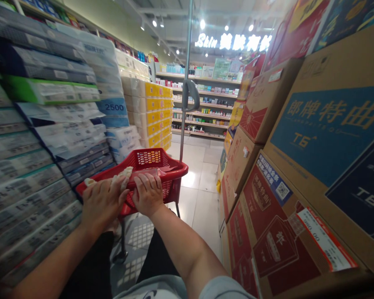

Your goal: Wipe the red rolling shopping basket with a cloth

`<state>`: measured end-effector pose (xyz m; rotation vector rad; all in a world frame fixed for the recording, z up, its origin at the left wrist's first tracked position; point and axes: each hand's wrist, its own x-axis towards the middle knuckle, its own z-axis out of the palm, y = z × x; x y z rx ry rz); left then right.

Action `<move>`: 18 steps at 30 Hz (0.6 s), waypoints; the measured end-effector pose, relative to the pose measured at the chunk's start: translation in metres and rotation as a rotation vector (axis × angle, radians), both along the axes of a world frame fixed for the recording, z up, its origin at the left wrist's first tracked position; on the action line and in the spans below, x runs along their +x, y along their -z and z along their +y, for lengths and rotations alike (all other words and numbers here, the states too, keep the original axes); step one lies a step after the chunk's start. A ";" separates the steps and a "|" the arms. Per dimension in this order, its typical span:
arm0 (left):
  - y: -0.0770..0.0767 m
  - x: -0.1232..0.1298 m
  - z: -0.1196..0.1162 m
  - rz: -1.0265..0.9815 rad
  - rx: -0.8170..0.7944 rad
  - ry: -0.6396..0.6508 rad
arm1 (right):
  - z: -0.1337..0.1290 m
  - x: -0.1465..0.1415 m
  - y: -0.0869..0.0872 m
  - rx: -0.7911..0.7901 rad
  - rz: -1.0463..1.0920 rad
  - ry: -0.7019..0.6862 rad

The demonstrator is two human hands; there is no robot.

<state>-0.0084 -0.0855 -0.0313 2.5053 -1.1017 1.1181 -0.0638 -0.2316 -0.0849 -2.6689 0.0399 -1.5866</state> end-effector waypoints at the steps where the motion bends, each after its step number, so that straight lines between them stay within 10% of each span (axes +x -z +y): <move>1: -0.001 -0.001 0.000 -0.005 0.004 -0.012 | 0.000 0.000 0.001 -0.002 0.004 0.000; 7: -0.017 0.003 -0.004 0.101 0.113 -0.047 | 0.001 -0.003 0.003 -0.016 0.009 0.005; 14: 0.010 -0.004 0.001 -0.012 0.003 0.038 | -0.003 -0.003 0.001 0.013 -0.039 -0.019; 18: -0.013 -0.005 -0.007 0.171 0.056 -0.023 | -0.002 -0.009 0.000 0.028 -0.081 -0.061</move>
